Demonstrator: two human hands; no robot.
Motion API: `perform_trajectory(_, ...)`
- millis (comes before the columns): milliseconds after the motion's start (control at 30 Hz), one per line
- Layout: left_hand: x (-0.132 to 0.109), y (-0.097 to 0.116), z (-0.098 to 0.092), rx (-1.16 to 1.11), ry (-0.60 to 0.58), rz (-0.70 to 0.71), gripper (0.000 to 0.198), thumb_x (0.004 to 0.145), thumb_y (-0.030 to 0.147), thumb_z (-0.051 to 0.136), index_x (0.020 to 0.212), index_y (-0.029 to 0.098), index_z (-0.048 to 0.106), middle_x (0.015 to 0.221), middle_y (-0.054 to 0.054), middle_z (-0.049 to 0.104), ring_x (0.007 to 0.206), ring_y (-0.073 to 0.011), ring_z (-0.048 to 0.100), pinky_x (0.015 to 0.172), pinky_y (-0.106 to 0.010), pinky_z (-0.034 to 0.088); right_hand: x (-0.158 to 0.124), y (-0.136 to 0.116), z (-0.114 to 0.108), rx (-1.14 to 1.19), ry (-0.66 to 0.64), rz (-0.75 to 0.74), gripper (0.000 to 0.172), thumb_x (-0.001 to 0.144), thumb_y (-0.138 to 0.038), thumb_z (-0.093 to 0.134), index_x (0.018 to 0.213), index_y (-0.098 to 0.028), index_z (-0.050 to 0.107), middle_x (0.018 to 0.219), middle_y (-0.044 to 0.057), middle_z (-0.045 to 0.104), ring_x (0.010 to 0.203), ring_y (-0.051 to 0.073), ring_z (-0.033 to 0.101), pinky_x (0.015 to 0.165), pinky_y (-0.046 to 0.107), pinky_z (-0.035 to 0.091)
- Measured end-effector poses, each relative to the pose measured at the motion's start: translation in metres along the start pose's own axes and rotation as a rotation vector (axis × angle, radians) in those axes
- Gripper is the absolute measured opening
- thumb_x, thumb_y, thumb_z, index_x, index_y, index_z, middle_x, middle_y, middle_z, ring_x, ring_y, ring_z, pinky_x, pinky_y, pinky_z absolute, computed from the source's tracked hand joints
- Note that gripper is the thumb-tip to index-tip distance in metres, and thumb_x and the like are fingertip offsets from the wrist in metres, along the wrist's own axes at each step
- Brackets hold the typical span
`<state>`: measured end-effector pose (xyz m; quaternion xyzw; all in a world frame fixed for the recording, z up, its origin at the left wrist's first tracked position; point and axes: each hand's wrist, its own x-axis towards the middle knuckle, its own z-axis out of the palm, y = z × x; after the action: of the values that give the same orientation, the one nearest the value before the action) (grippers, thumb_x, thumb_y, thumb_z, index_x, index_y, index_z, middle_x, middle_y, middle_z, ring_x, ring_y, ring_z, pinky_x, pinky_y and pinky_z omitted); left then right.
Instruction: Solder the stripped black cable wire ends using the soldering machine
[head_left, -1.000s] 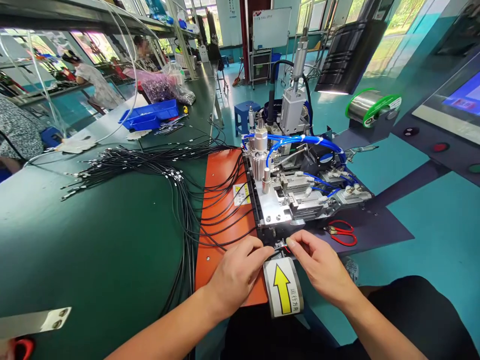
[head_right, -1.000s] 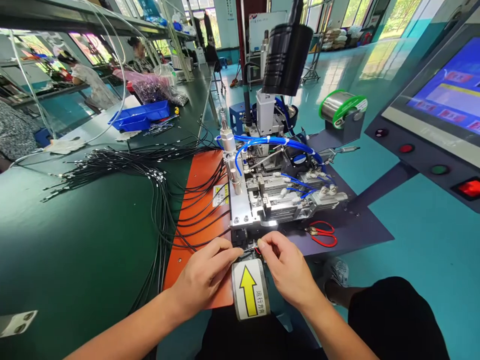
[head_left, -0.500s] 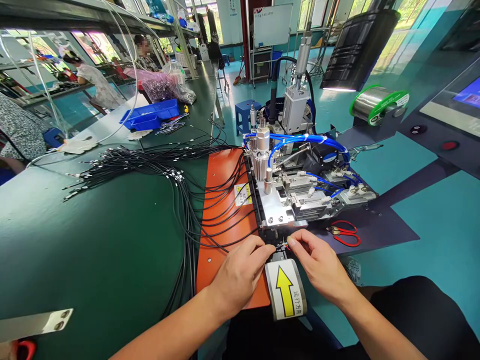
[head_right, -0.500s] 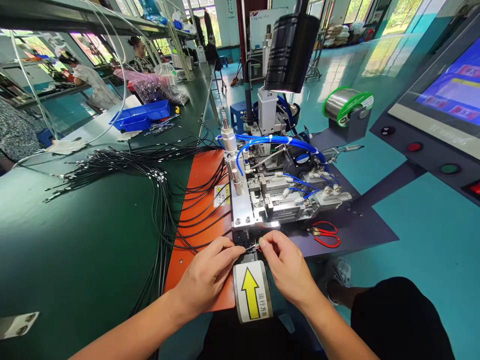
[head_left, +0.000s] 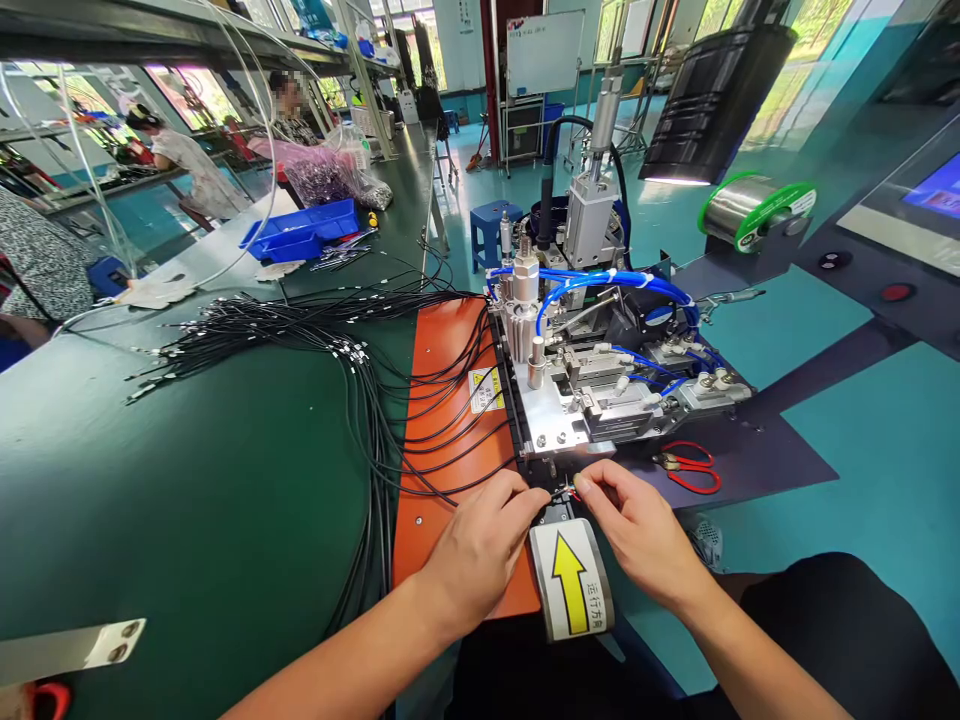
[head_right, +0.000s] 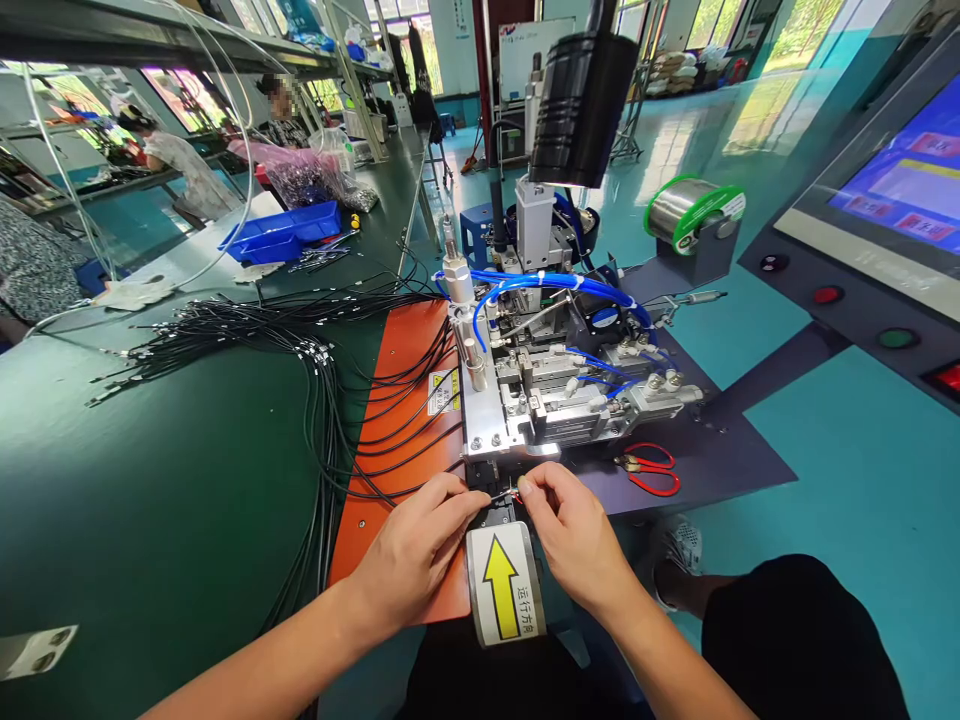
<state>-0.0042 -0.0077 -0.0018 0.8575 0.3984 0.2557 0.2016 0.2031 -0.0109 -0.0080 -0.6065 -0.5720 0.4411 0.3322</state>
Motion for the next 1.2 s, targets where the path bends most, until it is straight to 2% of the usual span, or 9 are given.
perform_trajectory(233, 0.002, 0.001, 0.0, 0.072, -0.044, -0.021, 0.028, 0.099, 0.012, 0.039, 0.116, 0.018, 0.06, 0.096, -0.007, 0.054, 0.082, -0.017, 0.054, 0.072, -0.03, 0.052, 0.0, 0.001, 0.002, -0.005, 0.002, 0.025, 0.031, 0.096, -0.047, 0.047, 0.08, -0.022, 0.056, 0.071, -0.002, 0.054, 0.066, 0.016, 0.05, 0.059, 0.026, 0.039)
perform_trajectory(400, 0.003, 0.002, 0.0, 0.147, -0.059, -0.008, 0.029, 0.099, 0.012, 0.04, 0.118, 0.018, 0.06, 0.096, -0.007, 0.054, 0.083, -0.0173, 0.055, 0.073, -0.03, 0.051, 0.001, 0.002, 0.004, -0.051, 0.027, -0.01, 0.032, 0.097, -0.047, 0.045, 0.079, -0.023, 0.054, 0.073, -0.001, 0.056, 0.068, 0.017, 0.05, 0.058, 0.027, 0.037)
perform_trajectory(533, 0.004, 0.003, 0.0, 0.239, -0.044, 0.01, 0.025, 0.098, 0.014, 0.042, 0.113, 0.018, 0.063, 0.093, -0.005, 0.055, 0.079, -0.0176, 0.054, 0.068, -0.03, 0.049, 0.001, 0.005, 0.005, -0.048, 0.035, -0.03, 0.031, 0.098, -0.046, 0.044, 0.079, -0.023, 0.053, 0.072, -0.001, 0.055, 0.067, 0.017, 0.049, 0.058, 0.027, 0.036)
perform_trajectory(800, 0.004, 0.007, -0.001, 0.356, -0.042, 0.028, 0.025, 0.099, 0.018, 0.042, 0.109, 0.019, 0.065, 0.089, -0.006, 0.059, 0.08, -0.0205, 0.051, 0.069, -0.035, 0.042, 0.002, 0.009, 0.009, -0.005, 0.031, -0.027, 0.031, 0.098, -0.044, 0.045, 0.077, -0.022, 0.052, 0.07, -0.003, 0.048, 0.065, 0.015, 0.044, 0.059, 0.027, 0.037)
perform_trajectory(1067, 0.002, 0.003, 0.0, 0.277, -0.007, 0.045, 0.024, 0.1, 0.019, 0.042, 0.111, 0.018, 0.064, 0.09, -0.006, 0.059, 0.084, -0.0208, 0.048, 0.071, -0.035, 0.038, -0.007, 0.009, 0.0, 0.036, 0.061, 0.075, 0.039, 0.093, -0.054, 0.049, 0.084, -0.02, 0.066, 0.078, 0.002, 0.064, 0.073, 0.019, 0.055, 0.065, 0.028, 0.043)
perform_trajectory(1200, 0.002, 0.001, 0.002, 0.26, 0.003, 0.051, 0.025, 0.1, 0.019, 0.043, 0.114, 0.017, 0.063, 0.09, -0.006, 0.059, 0.086, -0.0207, 0.048, 0.073, -0.035, 0.038, -0.013, 0.001, -0.002, 0.075, -0.012, 0.117, 0.037, 0.091, -0.053, 0.054, 0.08, -0.02, 0.067, 0.077, 0.002, 0.064, 0.072, 0.019, 0.055, 0.063, 0.027, 0.042)
